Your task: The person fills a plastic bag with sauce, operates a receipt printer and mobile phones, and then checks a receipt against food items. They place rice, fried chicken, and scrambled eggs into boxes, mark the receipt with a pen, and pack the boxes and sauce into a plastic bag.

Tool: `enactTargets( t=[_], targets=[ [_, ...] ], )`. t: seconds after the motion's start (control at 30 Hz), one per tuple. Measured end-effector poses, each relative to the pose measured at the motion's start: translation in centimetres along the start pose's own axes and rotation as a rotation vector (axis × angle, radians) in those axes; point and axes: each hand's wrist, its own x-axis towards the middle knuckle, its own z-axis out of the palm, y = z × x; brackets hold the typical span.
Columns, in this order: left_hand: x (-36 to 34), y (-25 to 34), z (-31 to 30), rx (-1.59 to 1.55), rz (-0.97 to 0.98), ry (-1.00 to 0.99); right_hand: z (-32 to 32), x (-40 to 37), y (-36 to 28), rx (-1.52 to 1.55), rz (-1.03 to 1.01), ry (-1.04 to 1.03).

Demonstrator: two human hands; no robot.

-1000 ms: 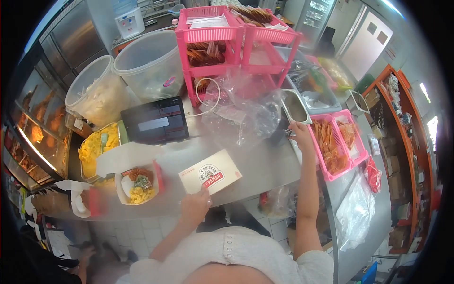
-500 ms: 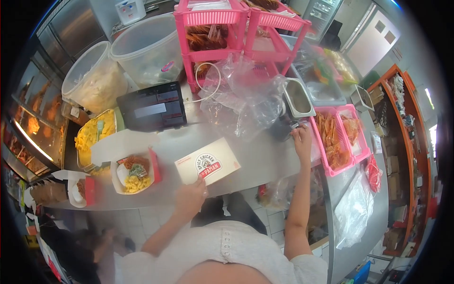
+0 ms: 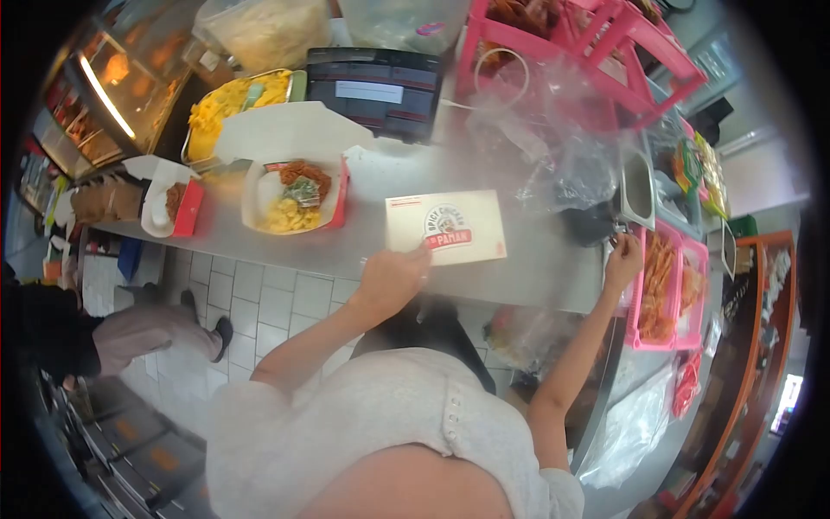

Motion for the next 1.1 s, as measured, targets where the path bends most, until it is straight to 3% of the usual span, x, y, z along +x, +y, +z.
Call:
enactTargets(
  t=[0.5, 0.63, 0.8, 0.9, 1.1],
  targets=[
    [-0.4, 0.5, 0.3, 0.02, -0.004, 0.157, -0.6, 0.8, 0.6, -0.001, -0.04, -0.086],
    [-0.6, 0.2, 0.3, -0.055, 0.001, 0.181, -0.8, 0.8, 1.1, -0.087, -0.173, -0.121],
    [-0.5, 0.2, 0.5, -0.061, 0.01, 0.217, -1.4, 0.9, 4.5, 0.238, 0.073, -0.402],
    [-0.5, 0.0, 0.5, -0.082, 0.003, 0.195, -1.7, 1.2, 3.8, 0.301, 0.164, -0.423],
    [-0.3, -0.1, 0.3, -0.099, 0.024, 0.203, -1.7, 1.9, 3.1, 0.312, 0.13, -0.417]
  ],
)
